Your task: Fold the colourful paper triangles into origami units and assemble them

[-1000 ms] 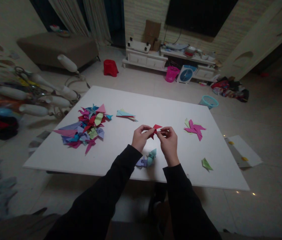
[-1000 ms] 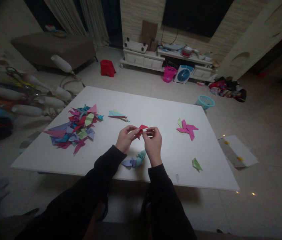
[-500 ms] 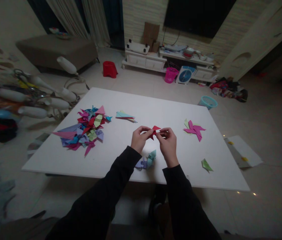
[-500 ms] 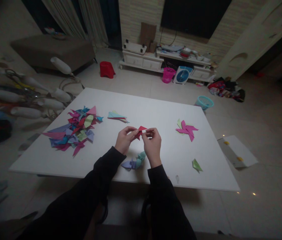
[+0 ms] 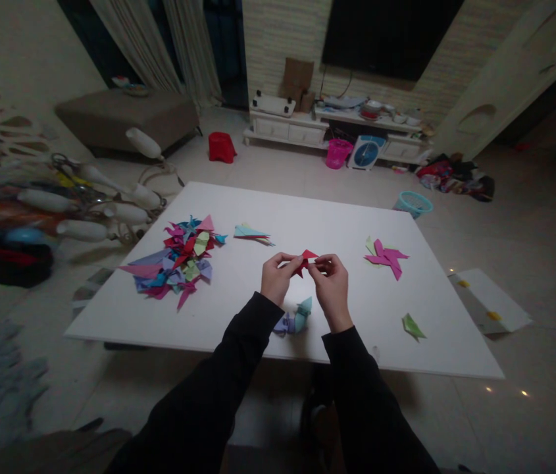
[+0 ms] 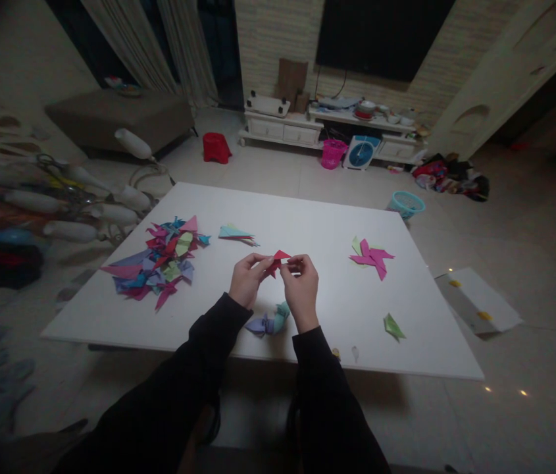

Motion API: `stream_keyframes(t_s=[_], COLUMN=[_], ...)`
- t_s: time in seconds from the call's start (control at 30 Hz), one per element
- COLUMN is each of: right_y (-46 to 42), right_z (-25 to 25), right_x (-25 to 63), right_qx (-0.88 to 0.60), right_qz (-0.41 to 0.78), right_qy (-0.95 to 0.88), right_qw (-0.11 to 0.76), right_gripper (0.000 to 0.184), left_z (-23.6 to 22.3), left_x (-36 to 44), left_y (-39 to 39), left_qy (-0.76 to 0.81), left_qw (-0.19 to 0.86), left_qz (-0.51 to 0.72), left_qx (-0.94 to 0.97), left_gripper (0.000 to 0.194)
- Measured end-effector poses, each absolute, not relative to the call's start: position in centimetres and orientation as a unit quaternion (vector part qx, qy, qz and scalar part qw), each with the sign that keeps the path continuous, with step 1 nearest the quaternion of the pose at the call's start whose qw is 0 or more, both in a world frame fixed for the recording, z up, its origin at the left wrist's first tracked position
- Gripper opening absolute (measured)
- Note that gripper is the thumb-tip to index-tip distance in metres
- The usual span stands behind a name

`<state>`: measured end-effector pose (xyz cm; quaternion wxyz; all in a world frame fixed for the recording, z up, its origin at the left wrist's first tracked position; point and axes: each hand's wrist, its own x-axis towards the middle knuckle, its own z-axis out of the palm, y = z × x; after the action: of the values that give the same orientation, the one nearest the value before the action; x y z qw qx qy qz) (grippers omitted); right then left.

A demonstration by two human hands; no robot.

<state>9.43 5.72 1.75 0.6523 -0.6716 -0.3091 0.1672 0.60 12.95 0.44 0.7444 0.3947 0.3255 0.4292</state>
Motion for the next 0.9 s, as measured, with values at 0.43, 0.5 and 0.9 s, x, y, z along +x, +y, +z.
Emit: stream_keyframes(t_s=[0.43,0.5,0.9], right_y=[5.5,5.2,3.0], right_z=[3.0,3.3,5.3], right_x=[7.6,7.5,8.4], right_qx=[-0.634,-0.639,-0.673], right_qz=[0.197,0.191,0.136], right_qy=[-0.318,-0.324,-0.347], right_qw=[0.677,0.671,0.639], right_gripper=[0.018,0.02,0.014], left_z=[2.8,3.0,3.3], left_x=[-1.6,-1.8,-1.3], left_y=[12.1,11.9,11.1], left_qy=[0.338,0.334,0.308], left_qw=[0.686,0.684,0.74], left_qz=[0.464,0.465,0.418], left_qx=[0.447,0.452,0.428], left_gripper=[0.025,0.025,0.032])
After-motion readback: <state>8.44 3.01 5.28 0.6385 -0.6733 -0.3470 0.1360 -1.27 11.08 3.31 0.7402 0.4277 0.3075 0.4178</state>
